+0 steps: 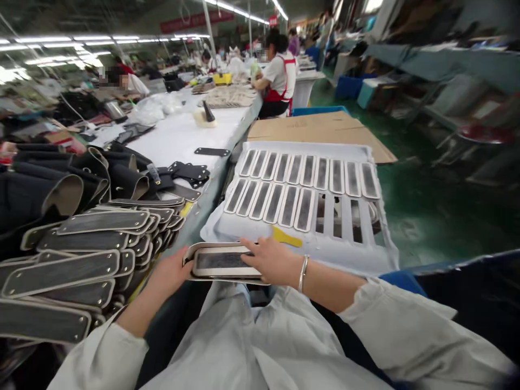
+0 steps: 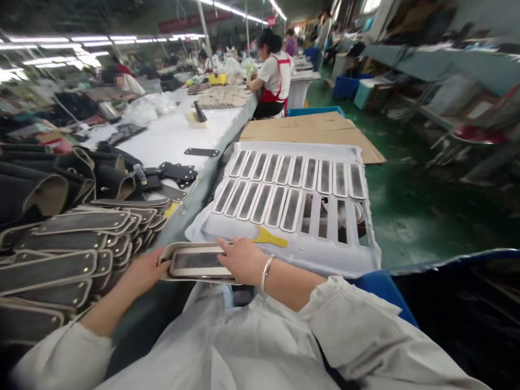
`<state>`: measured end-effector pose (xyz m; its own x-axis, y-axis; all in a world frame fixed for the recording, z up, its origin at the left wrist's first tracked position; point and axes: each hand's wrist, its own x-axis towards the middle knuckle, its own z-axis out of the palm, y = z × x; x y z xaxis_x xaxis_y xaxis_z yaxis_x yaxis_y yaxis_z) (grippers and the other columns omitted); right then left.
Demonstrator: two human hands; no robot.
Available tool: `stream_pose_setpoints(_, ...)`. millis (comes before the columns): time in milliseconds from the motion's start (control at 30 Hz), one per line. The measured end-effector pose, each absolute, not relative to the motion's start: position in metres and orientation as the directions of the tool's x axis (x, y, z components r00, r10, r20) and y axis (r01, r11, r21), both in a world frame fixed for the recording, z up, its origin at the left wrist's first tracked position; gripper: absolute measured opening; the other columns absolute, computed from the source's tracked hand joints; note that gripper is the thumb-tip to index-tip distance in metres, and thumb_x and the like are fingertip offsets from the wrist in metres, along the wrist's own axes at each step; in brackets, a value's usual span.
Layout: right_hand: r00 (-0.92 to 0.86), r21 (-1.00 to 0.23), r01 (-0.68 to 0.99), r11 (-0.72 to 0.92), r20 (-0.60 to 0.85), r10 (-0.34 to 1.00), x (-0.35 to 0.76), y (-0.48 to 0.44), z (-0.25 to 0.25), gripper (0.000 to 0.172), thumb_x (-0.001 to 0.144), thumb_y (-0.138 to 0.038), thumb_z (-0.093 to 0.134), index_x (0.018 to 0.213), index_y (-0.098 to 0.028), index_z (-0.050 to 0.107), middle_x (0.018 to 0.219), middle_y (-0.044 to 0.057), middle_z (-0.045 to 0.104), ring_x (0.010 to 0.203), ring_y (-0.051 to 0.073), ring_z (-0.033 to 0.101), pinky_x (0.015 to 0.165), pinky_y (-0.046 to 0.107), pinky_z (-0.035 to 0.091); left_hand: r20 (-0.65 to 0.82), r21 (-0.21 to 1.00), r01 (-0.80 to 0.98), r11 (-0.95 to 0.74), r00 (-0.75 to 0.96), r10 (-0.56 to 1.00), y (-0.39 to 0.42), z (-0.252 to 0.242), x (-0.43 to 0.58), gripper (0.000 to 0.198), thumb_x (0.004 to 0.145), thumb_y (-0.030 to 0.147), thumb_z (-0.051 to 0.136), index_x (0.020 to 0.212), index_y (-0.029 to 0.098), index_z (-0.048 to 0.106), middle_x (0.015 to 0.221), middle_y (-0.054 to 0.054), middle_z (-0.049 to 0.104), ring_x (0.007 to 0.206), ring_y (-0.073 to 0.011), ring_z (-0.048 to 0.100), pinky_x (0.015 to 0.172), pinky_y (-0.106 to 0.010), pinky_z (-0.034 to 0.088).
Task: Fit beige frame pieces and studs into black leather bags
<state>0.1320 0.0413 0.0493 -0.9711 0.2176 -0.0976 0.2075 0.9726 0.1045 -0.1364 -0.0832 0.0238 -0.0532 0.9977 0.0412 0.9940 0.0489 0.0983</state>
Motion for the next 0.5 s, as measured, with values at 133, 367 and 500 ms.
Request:
stream_pose_setpoints(133, -0.974, 0.127, 0.199, 0.972, -0.082, 0.21, 0.136, 0.05, 0.042, 0.053, 0.07, -0.037, 0.068, 0.119, -0.023, 0.054, 0.145, 0.016, 0.034, 0.09, 0.03, 0.059, 0.065, 0.038, 0.048, 0.263, -0.002, 0.992, 0.125, -0.12, 0.957, -0.086, 0.029, -0.123, 0.037, 0.089, 0.036, 0.05, 0.119, 0.015, 0.05, 0.099, -0.012, 0.065, 0.09, -0.0253, 0.062, 0.078, -0.037, 0.05)
stream_pose_setpoints(367, -0.961, -0.008, 0.241, 0.971, -0.141, 0.237, 0.13, 0.05, 0.047, 0.053, 0.069, -0.044, 0.067, 0.117, -0.023, 0.058, 0.146, 0.016, 0.032, 0.094, 0.035, 0.058, 0.068, 0.043, 0.05, -0.07, 0.153, 0.921, -0.359, 0.372, 0.925, -0.063, 0.023, -0.059, 0.054, 0.076, 0.038, 0.065, 0.124, 0.017, 0.053, 0.13, -0.013, 0.053, 0.115, -0.0286, 0.05, 0.094, -0.041, 0.046)
stream_pose_setpoints(500, -0.963, -0.439, 0.268, 0.857, -0.09, 0.255, 0.135, 0.067, 0.054, 0.078, 0.066, -0.044, 0.07, 0.135, -0.023, 0.042, 0.152, 0.014, 0.019, 0.11, 0.035, 0.053, 0.089, 0.048, 0.045, -0.188, 0.105, 0.952, -0.288, 0.304, 0.934, -0.06, 0.019, -0.061, 0.051, 0.079, 0.032, 0.06, 0.127, 0.02, 0.053, 0.132, -0.011, 0.052, 0.116, -0.0298, 0.05, 0.089, -0.042, 0.049)
